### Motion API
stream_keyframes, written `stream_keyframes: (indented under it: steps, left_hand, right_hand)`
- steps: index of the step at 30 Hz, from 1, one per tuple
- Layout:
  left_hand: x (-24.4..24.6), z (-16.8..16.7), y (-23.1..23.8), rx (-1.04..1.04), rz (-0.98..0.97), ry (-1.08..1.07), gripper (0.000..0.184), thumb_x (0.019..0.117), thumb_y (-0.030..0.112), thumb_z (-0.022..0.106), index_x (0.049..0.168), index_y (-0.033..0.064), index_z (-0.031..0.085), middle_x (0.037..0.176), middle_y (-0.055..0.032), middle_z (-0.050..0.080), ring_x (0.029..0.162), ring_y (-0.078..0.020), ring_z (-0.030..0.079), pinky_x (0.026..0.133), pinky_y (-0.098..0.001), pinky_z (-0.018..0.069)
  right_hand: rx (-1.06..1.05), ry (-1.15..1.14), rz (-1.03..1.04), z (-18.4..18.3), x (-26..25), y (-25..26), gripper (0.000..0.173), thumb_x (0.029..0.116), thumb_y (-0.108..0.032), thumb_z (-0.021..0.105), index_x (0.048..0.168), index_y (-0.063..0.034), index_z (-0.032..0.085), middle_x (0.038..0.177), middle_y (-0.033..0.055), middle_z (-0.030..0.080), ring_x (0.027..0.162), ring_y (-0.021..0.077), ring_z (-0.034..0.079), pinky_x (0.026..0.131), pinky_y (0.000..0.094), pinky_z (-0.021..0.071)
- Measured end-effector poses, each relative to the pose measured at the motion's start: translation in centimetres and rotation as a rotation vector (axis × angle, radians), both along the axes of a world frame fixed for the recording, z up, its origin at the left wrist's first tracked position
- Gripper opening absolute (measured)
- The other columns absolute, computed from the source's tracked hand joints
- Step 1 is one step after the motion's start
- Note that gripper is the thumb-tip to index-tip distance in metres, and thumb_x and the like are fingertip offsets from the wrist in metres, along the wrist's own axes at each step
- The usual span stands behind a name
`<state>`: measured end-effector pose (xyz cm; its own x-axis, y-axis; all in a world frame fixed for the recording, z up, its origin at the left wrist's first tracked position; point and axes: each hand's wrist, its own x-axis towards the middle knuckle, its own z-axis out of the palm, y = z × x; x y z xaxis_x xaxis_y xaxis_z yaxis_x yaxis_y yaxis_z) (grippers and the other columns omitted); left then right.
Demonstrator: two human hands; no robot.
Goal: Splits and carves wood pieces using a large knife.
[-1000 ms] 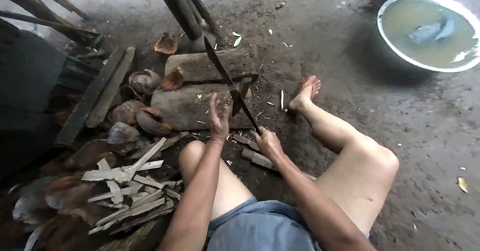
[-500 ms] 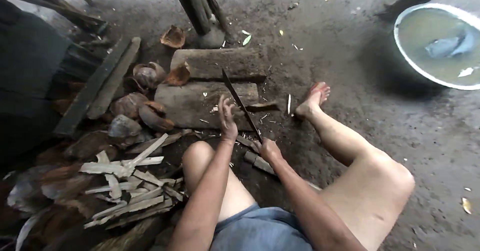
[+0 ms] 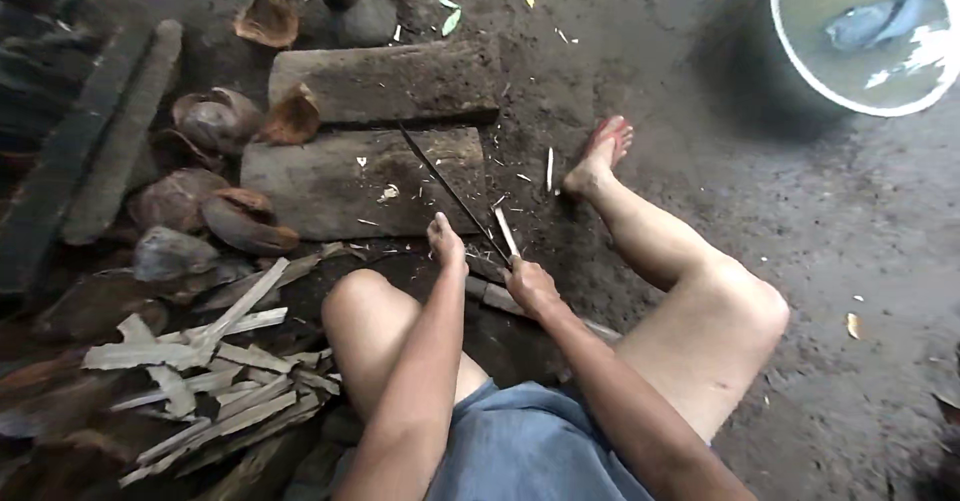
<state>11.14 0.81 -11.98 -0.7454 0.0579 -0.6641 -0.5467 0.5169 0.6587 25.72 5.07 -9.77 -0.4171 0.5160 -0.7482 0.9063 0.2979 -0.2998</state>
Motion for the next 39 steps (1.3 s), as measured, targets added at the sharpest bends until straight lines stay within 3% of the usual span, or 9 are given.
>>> stream_keyframes:
  steps: [2, 7, 11, 14, 18, 22, 26, 30, 39]
  left_hand:
    - [0.7, -4.9, -0.4, 0.041, -0.022, 0.096, 0.063, 0.1104, 0.053, 0.032, 0.15, 0.0063, 0.046, 0.145, -0.0248, 0.054, 0.134, -0.0391, 0.052, 0.108, -0.0617, 0.0426]
    - [1.8, -6.8, -0.1, -0.133, -0.054, 0.021, 0.043, 0.107, 0.03, 0.052, 0.142, 0.0049, 0.05, 0.131, -0.0251, 0.062, 0.121, -0.0395, 0.06, 0.099, -0.0597, 0.0496]
    - [3.8, -7.5, 1.1, -0.433, -0.98, 0.219, 0.037, 0.0993, 0.011, 0.053, 0.135, 0.0117, 0.064, 0.135, -0.0182, 0.064, 0.129, -0.0387, 0.058, 0.102, -0.0619, 0.0493]
    - [6.0, -9.8, 1.8, -0.384, -1.626, 0.406, 0.049, 0.0925, 0.004, 0.063, 0.139, 0.0194, 0.063, 0.147, -0.013, 0.057, 0.144, -0.0386, 0.044, 0.113, -0.0656, 0.037]
    - [7.8, -11.6, 2.5, -0.561, -1.974, 0.3, 0.063, 0.0939, 0.001, 0.062, 0.152, 0.0228, 0.05, 0.147, -0.0175, 0.056, 0.141, -0.0427, 0.046, 0.117, -0.0764, 0.02]
    - [7.3, -11.2, 3.2, -0.588, -2.051, 0.242, 0.045, 0.092, 0.012, 0.067, 0.137, 0.0097, 0.063, 0.145, -0.0213, 0.054, 0.137, -0.0428, 0.049, 0.117, -0.068, 0.0302]
    - [5.5, -8.4, 4.4, -0.484, -1.705, 0.253, 0.045, 0.096, 0.032, 0.062, 0.134, 0.0075, 0.063, 0.142, -0.015, 0.059, 0.129, -0.0336, 0.059, 0.105, -0.055, 0.05]
    - [4.8, -7.8, 7.2, -0.537, -1.245, 0.213, 0.056, 0.0979, 0.035, 0.062, 0.146, 0.0097, 0.051, 0.119, -0.024, 0.07, 0.112, -0.042, 0.068, 0.095, -0.0648, 0.0525]
    - [9.1, -11.4, 11.4, -0.679, -1.195, 0.241, 0.064, 0.0921, 0.053, 0.072, 0.137, 0.0099, 0.057, 0.122, -0.019, 0.07, 0.113, -0.0386, 0.069, 0.094, -0.063, 0.0542]
  right_hand:
    - [-0.046, 0.039, 0.006, 1.3, 1.8, 1.1, 0.047, 0.1051, -0.051, 0.048, 0.13, -0.0141, 0.063, 0.112, 0.016, 0.072, 0.107, 0.0358, 0.069, 0.09, 0.0596, 0.0539]
    - [-0.006, 0.146, 0.034, 6.0, 6.0, 5.9, 0.043, 0.104, -0.053, 0.053, 0.123, -0.0172, 0.066, 0.091, 0.0135, 0.071, 0.085, 0.0342, 0.07, 0.076, 0.0595, 0.0553]
    - [0.245, 0.327, 0.052, 10.0, 9.0, 11.9, 0.028, 0.1037, -0.043, 0.059, 0.114, -0.0179, 0.068, 0.076, 0.0078, 0.067, 0.066, 0.0272, 0.067, 0.06, 0.054, 0.0551]
    - [0.368, 0.489, -0.039, 11.1, 10.5, 15.3, 0.019, 0.1031, -0.036, 0.061, 0.107, -0.0192, 0.069, 0.077, 0.0034, 0.067, 0.065, 0.0207, 0.066, 0.056, 0.0493, 0.0534]
    - [0.401, 0.691, -0.234, 10.5, 11.3, 17.0, 0.021, 0.1037, -0.037, 0.06, 0.108, -0.0181, 0.068, 0.073, -0.0012, 0.065, 0.057, 0.0119, 0.061, 0.049, 0.0385, 0.0512]
    - [0.315, 0.779, -0.422, 10.6, 12.7, 17.8, 0.024, 0.1046, -0.041, 0.058, 0.107, -0.0187, 0.068, 0.065, -0.002, 0.06, 0.046, 0.0103, 0.054, 0.039, 0.0319, 0.0461]
    - [0.259, 0.778, -0.574, 11.5, 15.2, 19.2, 0.028, 0.1045, -0.046, 0.056, 0.108, -0.0205, 0.067, 0.063, -0.0024, 0.059, 0.044, 0.0114, 0.055, 0.038, 0.032, 0.0472]
    - [0.169, 0.904, -0.715, 11.7, 16.2, 19.4, 0.025, 0.1054, -0.042, 0.056, 0.107, -0.0186, 0.065, 0.062, -0.0021, 0.057, 0.044, 0.0125, 0.054, 0.037, 0.0304, 0.0481]
    - [0.04, 0.975, -0.925, 11.0, 17.8, 19.5, 0.026, 0.106, -0.04, 0.056, 0.108, -0.015, 0.064, 0.059, 0.0013, 0.054, 0.041, 0.0162, 0.052, 0.036, 0.0313, 0.0477]
